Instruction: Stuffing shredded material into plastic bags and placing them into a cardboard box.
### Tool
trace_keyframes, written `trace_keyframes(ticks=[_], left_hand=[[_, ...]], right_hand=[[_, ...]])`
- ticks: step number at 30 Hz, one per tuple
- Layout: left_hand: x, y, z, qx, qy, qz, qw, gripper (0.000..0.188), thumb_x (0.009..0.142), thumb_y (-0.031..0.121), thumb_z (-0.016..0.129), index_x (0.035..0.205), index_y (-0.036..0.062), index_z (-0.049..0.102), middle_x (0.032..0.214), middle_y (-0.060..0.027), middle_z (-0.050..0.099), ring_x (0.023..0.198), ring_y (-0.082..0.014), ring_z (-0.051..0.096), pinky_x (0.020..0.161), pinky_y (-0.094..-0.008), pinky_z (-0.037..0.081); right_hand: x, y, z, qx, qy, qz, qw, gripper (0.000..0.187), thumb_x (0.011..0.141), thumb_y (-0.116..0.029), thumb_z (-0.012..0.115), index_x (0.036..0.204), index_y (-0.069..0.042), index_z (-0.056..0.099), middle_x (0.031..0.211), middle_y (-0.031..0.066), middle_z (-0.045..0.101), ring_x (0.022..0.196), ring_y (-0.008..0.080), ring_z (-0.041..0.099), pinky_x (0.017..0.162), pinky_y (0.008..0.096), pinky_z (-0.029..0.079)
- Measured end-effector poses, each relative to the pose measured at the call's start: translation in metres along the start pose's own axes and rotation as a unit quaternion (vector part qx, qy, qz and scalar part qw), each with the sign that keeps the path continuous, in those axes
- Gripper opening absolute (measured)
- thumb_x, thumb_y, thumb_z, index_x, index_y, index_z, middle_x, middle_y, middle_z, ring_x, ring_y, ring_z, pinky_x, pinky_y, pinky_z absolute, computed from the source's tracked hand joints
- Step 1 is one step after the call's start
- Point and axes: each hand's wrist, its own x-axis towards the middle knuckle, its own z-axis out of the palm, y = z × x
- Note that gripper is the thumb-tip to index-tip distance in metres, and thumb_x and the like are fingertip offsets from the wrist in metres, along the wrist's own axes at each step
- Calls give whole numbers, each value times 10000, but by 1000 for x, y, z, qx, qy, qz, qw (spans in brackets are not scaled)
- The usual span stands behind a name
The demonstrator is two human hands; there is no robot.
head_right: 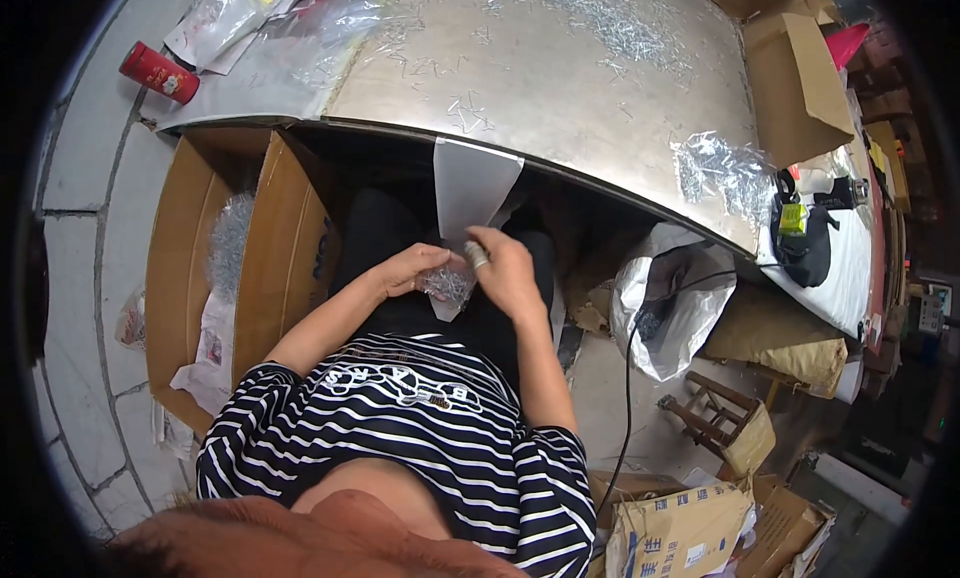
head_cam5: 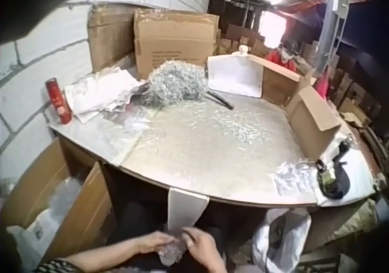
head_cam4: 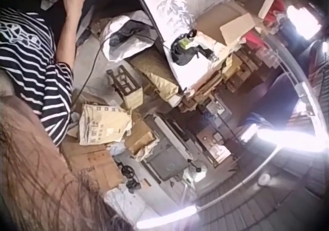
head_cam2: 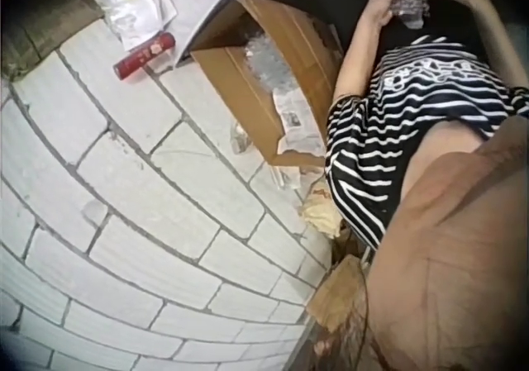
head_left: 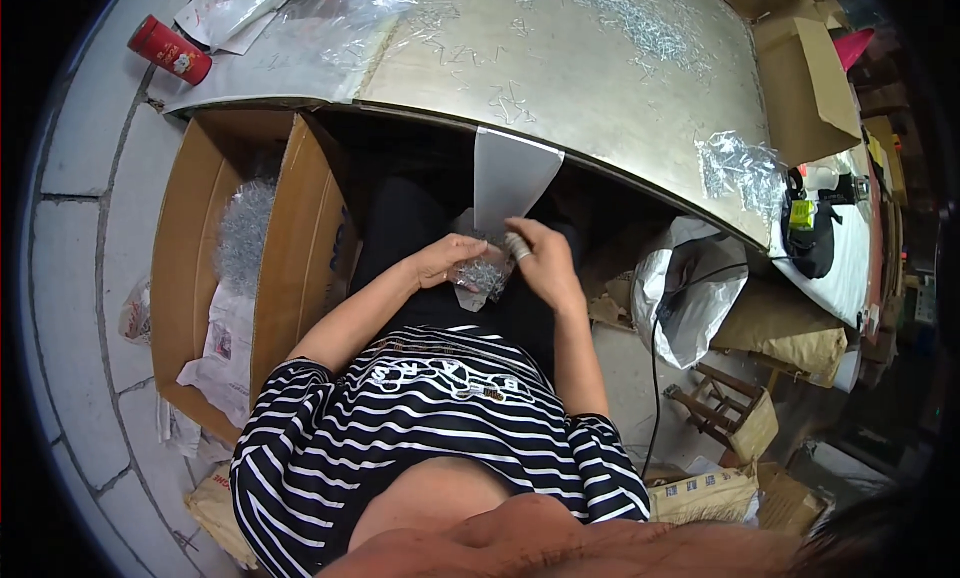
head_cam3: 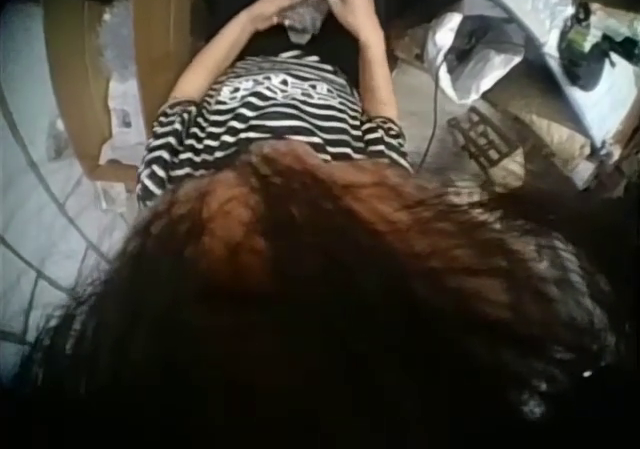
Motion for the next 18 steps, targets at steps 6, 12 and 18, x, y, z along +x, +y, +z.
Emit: trace_keyframes(ticks=[6,12,18], left_hand=[[10,20,17,64,14,22,998,490,1008,392,478,1241,-23,592,1106,-117,672,973,-183,671,813,-311,570],[-4,46,46,-28,21,120,992,527,1019,371,441,1366,-26,452,1208,-208,616,1034,-294,659,814,-363,581],[-11,43,19,4,9,141,990,478,1027,335,413,1313,-43,472,1175,-252,626,1019,-314,670,796,-344,585]], right_hand=[[0,21,-9,8,-69,-31,997,330,778,-91,728,1085,15,664,930,141,700,845,230,674,775,319,517],[15,24,-28,101,75,-27,992,140,763,-84,700,860,14,674,794,169,664,731,254,655,679,354,504],[31,51,-180,-26,447,17,894,116,837,-94,710,910,-5,696,771,79,690,710,125,605,663,280,477]])
